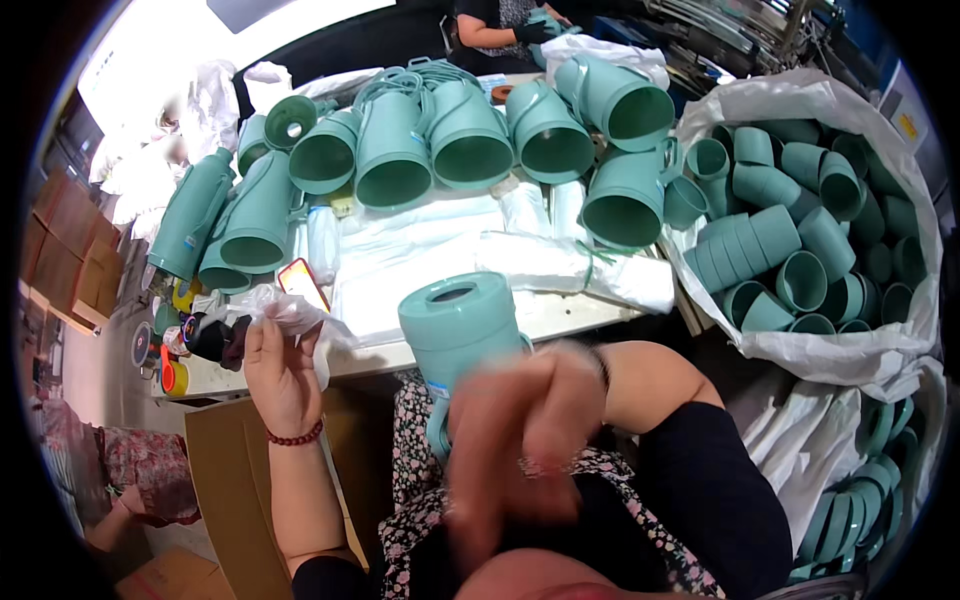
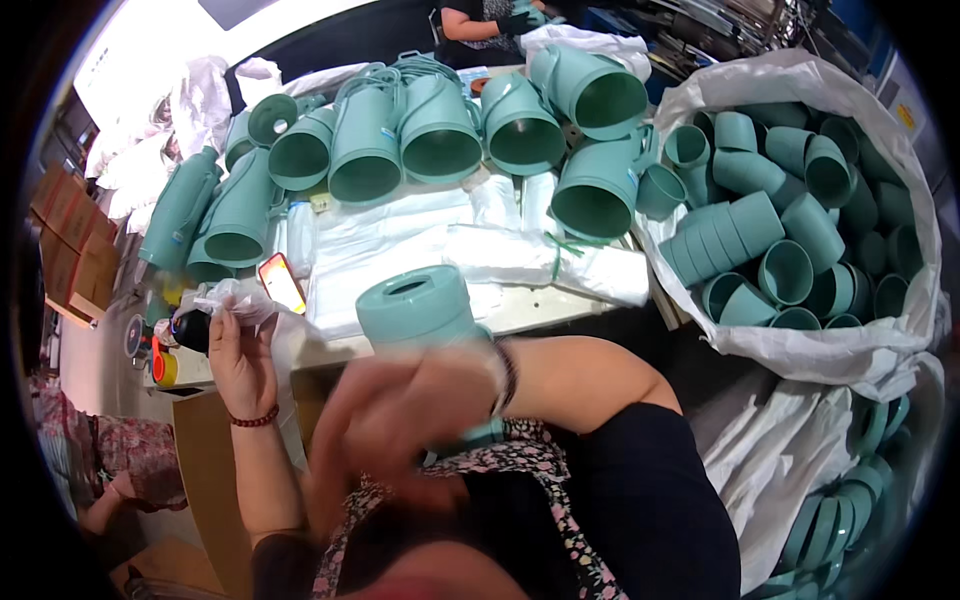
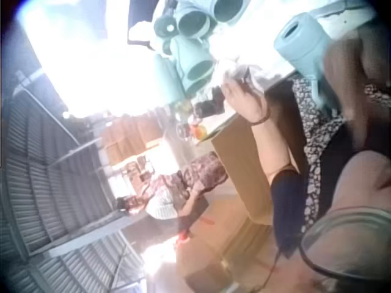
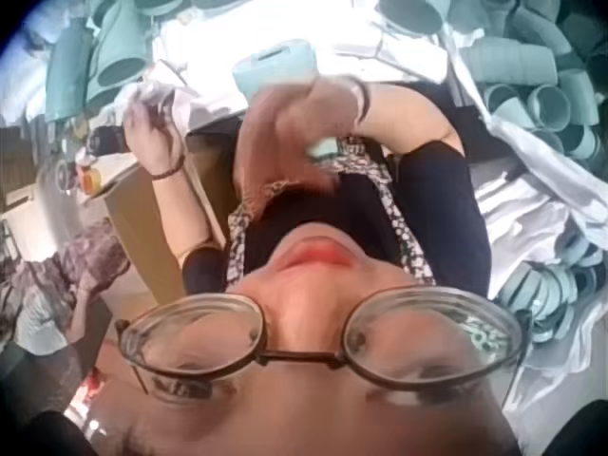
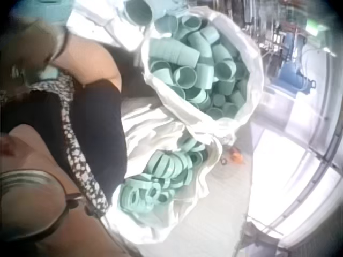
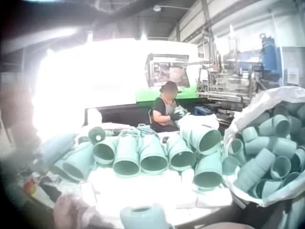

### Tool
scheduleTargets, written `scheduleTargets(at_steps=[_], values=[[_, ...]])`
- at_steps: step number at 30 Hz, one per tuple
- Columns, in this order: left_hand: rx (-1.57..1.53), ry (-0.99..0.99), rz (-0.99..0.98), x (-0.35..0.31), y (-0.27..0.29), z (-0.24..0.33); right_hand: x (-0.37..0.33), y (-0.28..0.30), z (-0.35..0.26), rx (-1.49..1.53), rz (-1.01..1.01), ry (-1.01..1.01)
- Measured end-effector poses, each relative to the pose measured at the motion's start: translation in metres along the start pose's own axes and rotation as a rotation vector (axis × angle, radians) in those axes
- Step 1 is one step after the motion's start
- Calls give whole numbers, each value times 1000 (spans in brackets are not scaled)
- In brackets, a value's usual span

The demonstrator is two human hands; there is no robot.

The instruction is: The person puts plastic pitchers into plastic bags and then packs the bagged pitchers into cardboard boxes.

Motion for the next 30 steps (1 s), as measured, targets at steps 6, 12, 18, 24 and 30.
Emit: scheduleTargets(at_steps=[6,12,18,24,30], values=[[-74,178,-175,18,-110,-50,33,32,-75,-480,339,118],[89,271,-127,37,-76,-88,22,89,-34,144,504,-49],[51,214,-165,43,-59,-98,26,138,-31,248,480,-9],[-476,293,-414,70,-76,-77,-6,202,-66,-1528,256,-254],[1182,-178,-441,42,-30,-160,-110,234,-17,-320,801,-261]])
Point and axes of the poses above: each hand's wrist, its own x-axis towards the middle knuckle, its own y-axis out of the back of the hand, z = x × y, the point moved 10 cm from there along x, towards the middle knuckle, and after that the axes turned 3 degrees about -z, right-handed, at the moved point
